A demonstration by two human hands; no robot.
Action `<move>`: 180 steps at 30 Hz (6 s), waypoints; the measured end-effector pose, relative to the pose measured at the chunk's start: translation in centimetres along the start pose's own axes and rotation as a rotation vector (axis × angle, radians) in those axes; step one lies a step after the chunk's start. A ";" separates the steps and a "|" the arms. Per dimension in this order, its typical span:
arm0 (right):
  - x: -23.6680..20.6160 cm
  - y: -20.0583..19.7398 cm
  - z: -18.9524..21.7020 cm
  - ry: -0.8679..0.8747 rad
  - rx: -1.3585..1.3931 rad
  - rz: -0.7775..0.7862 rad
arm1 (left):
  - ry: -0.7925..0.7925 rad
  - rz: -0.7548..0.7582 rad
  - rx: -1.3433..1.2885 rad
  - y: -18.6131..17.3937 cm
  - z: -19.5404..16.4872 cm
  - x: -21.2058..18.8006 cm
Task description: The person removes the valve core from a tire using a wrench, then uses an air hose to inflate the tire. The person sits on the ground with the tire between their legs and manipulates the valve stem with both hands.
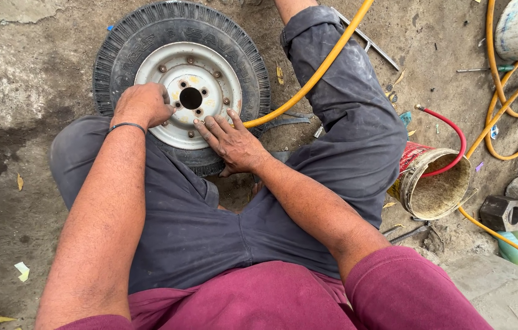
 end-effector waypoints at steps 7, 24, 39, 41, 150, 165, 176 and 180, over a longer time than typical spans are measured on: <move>-0.1 -0.1 0.2 0.005 -0.001 0.007 | 0.001 0.003 0.012 -0.2 -0.1 -0.3; 1.0 -2.2 -2.6 0.102 0.526 -0.191 | 0.125 -0.090 0.011 -0.4 -0.1 -1.3; 3.2 -1.7 -2.0 0.263 0.376 -0.117 | 0.141 -0.101 0.155 0.0 -1.1 -1.9; 3.2 -1.5 -2.9 0.261 0.410 -0.258 | 0.193 -0.107 0.181 -0.1 -1.5 -2.1; 5.6 -0.6 -6.9 0.405 0.535 0.000 | 0.280 -0.114 0.620 7.3 -8.7 -2.4; 5.1 -3.7 -7.0 0.383 0.531 -0.061 | 0.277 -0.196 0.548 5.0 -9.9 -3.0; 5.3 -3.6 -7.0 0.388 0.514 -0.028 | 0.241 -0.095 0.575 4.5 -10.2 -3.2; 5.3 -3.4 -6.9 0.387 0.503 -0.007 | 0.234 -0.077 0.570 4.8 -10.1 -3.2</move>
Point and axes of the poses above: each hand's wrist, its own x-axis towards the middle knuckle, its own y-axis out of the palm, z = x × y, the point moved 2 cm from there along x, towards the middle knuckle, and after that the axes turned 6 degrees about -z, right-handed, at the moved point
